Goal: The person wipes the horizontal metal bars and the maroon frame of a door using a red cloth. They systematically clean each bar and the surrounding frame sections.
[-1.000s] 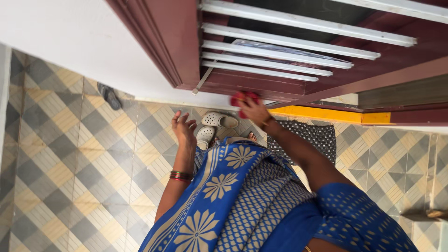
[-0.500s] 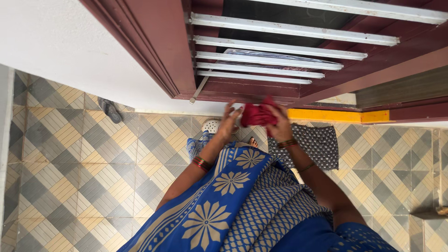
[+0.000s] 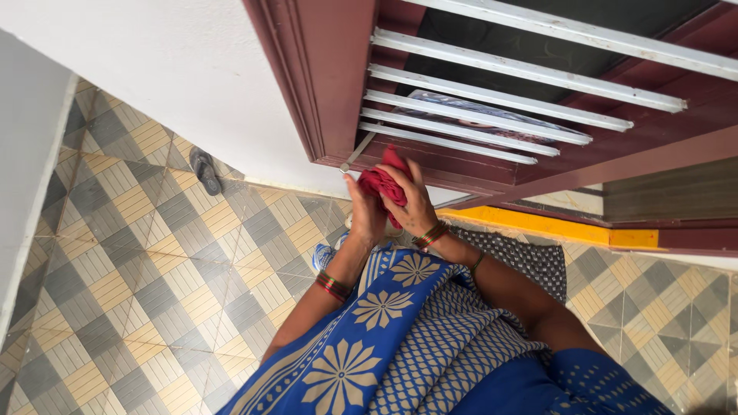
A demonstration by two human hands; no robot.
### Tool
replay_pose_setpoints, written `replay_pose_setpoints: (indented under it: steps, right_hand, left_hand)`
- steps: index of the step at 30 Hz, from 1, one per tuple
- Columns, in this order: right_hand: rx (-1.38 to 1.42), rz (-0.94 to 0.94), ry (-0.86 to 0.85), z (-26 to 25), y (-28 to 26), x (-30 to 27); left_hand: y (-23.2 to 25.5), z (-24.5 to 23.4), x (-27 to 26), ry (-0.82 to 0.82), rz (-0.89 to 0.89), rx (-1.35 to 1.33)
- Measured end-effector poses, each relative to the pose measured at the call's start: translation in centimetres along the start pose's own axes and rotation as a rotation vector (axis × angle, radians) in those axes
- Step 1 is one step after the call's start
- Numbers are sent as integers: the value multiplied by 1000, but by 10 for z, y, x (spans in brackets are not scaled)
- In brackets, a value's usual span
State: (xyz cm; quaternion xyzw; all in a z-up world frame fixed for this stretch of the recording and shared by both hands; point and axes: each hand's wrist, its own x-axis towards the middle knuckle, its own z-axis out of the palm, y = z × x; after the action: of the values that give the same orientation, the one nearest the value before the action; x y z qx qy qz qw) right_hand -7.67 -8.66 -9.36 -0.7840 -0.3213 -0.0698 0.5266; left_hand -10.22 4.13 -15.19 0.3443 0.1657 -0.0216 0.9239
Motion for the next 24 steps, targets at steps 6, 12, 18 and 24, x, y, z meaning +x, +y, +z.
replay_pose_setpoints:
  steps: [6, 12, 18, 24]
  right_hand:
    - [-67, -449, 172, -48, -88, 87]
    - [-680, -604, 480, -25, -108, 167]
    - [-1180, -848, 297, 78, 6, 120]
    - [-1170, -847, -186, 112, 37, 98]
  left_hand:
    - [48, -7, -5, 143, 440, -22]
    - [52, -23, -8, 389, 412, -73]
    - [49, -50, -12, 515, 439, -136]
    - [54, -72, -24, 580, 518, -136]
